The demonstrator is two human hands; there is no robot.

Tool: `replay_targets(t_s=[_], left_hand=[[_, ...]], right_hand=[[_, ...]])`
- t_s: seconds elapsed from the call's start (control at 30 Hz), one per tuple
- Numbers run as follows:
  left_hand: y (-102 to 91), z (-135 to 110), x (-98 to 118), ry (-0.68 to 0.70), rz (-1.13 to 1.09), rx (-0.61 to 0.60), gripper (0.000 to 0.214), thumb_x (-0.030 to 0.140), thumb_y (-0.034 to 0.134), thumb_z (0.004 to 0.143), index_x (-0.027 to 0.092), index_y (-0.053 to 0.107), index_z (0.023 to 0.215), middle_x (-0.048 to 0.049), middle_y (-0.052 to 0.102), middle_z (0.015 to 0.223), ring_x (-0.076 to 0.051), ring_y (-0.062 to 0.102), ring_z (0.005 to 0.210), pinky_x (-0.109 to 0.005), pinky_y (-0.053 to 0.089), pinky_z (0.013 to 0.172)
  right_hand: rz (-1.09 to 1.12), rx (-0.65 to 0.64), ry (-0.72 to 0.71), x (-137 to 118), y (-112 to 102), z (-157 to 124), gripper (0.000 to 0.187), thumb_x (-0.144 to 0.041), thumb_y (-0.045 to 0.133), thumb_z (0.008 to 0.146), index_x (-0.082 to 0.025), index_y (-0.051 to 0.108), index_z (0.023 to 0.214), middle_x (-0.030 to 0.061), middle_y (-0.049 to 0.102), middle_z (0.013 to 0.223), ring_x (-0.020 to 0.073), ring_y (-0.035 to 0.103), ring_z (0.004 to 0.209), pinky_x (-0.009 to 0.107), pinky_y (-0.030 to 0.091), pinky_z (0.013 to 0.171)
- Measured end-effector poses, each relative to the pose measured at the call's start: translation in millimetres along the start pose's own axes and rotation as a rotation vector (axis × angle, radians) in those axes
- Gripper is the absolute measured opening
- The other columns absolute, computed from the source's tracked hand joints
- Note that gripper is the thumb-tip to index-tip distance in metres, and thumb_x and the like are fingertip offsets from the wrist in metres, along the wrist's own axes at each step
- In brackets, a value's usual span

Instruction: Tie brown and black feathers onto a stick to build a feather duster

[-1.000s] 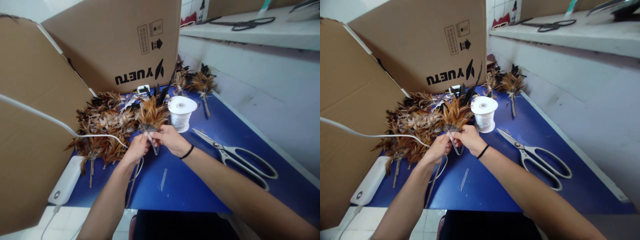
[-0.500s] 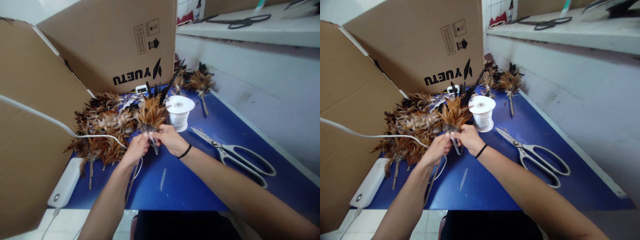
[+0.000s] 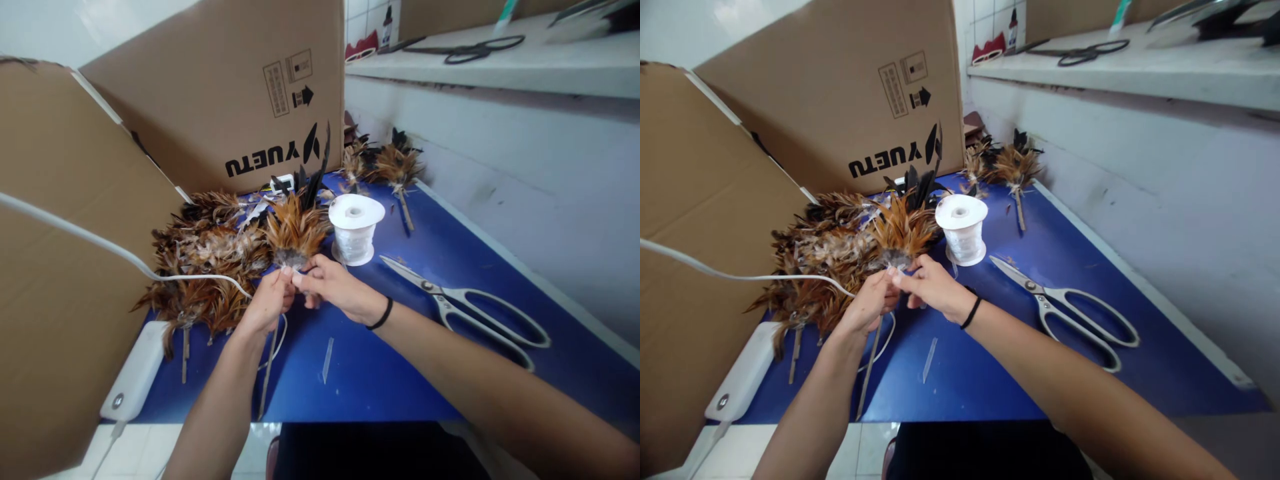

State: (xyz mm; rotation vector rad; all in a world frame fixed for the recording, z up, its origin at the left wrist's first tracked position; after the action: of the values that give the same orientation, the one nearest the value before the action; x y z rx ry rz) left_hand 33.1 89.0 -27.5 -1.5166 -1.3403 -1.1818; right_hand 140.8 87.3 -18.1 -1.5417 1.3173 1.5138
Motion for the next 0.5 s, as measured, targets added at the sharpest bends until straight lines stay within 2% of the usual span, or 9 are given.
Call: replay_targets(t_s=[0.1,0.17,0.27,0.5], left_hand=[[0.6,0,-1,-0.015,-0.02,-0.004,0.044,0.056,0.062,0.071,0.016,0.043,0.069,0.0101,0.03,0.049,0.0,0.02,0.035,-0.013,0.01,0.035],[0.7,0,-3,-0.029,-0.034,-0.005,0.044,0.056,0.062,0.071,0.016,0.044,0.07,0.01,0.031,0.049,0.0,0.02,0.035,-0.012,0.01,0.035],[1.5,1,-4,-0.043,-0.058,-0.024,0.043,0.056,0.062,0.071,0.017,0.043,0.07,0.0105,0.029,0.049,0.001,0.018,0.035,-0.012,0.009,0.035],[6.0,-2,0,-0.041,-0.13,-0.073,0.042,0.052,0.066,0.07,0.016,0.044,0.073,0.0105,0.03,0.05,0.001,0.017,0.036,-0.013,0.008,0.034]], right_hand=[[-0.185,0.003,-0.072,-5,-6,-3,0.014,-0.029,0.063,0.074,-0.016,0.057,0.076,-0.0061,0.049,0.053,0.0058,0.039,0.042,0.021,0.031,0.044],[-0.293,0.076,-0.185,-13,-15,-2,0.016,-0.029,0.06,0.076,-0.015,0.062,0.068,-0.0035,0.052,0.056,0.0071,0.041,0.049,0.022,0.032,0.049],[-0.391,0.143,-0.303,-21,-22,0,0.017,-0.028,0.058,0.076,-0.016,0.066,0.067,-0.0017,0.058,0.06,0.0096,0.045,0.056,0.024,0.034,0.056],[-0.389,0.17,-0.298,-21,-27,3,0.018,-0.031,0.059,0.074,-0.016,0.065,0.067,-0.0021,0.055,0.059,0.0097,0.041,0.056,0.025,0.031,0.055]])
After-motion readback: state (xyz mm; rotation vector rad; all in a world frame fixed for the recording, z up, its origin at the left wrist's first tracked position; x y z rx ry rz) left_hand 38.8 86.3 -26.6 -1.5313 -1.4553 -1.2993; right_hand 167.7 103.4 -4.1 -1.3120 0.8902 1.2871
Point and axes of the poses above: each hand's wrist, its own z-axis towards the middle knuckle, its own y-axis out of the palm, x = y × z, the point moved 7 cm from there along z, towards the middle knuckle
